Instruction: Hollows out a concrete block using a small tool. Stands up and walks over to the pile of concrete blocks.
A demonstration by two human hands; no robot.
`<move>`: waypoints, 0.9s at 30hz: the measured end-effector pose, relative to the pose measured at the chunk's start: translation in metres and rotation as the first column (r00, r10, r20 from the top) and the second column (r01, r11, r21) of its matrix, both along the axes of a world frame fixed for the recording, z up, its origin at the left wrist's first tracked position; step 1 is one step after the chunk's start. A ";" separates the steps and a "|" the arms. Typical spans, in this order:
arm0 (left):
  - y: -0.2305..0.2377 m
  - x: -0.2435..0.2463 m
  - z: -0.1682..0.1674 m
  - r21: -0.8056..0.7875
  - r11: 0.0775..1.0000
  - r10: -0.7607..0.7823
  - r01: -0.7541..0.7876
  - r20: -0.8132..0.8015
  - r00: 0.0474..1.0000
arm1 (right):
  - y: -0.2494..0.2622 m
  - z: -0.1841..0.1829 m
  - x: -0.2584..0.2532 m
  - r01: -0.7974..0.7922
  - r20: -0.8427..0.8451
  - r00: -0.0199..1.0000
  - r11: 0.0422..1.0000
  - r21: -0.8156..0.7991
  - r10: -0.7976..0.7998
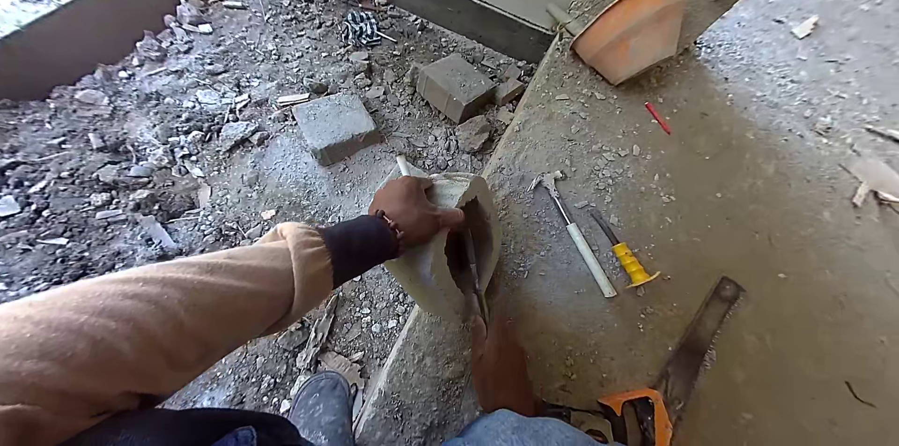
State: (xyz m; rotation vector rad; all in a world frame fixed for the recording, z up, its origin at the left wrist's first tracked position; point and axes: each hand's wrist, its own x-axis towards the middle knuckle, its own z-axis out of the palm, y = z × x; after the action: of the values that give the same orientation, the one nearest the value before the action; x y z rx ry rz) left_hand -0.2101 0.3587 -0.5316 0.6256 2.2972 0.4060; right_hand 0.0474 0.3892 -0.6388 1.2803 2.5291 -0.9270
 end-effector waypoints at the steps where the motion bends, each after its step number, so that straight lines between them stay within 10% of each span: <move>1: 0.003 0.000 0.018 -0.089 0.996 -0.020 0.029 0.103 0.994 | 0.003 0.002 -0.002 0.018 0.026 1.000 0.999 -0.031 -0.018; 3: -0.001 -0.002 -0.018 0.096 0.995 0.015 -0.005 -0.108 0.994 | 0.005 0.004 -0.002 0.060 -0.070 0.996 0.998 -0.028 -0.061; 16: -0.004 -0.008 -0.030 0.098 0.995 0.007 -0.002 -0.049 0.999 | 0.015 0.001 -0.001 0.012 -0.126 0.992 0.999 0.040 -0.007; 27: 0.017 -0.052 -0.019 0.018 0.963 -0.265 0.268 -0.093 0.960 | 0.060 -0.003 0.027 0.013 -0.313 0.942 0.944 -0.331 -0.122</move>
State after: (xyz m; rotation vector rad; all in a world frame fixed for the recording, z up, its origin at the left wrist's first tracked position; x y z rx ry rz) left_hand -0.2625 0.3753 -0.5508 0.9727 2.2529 0.2887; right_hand 0.0745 0.4495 -0.6415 1.1986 2.4220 -1.6192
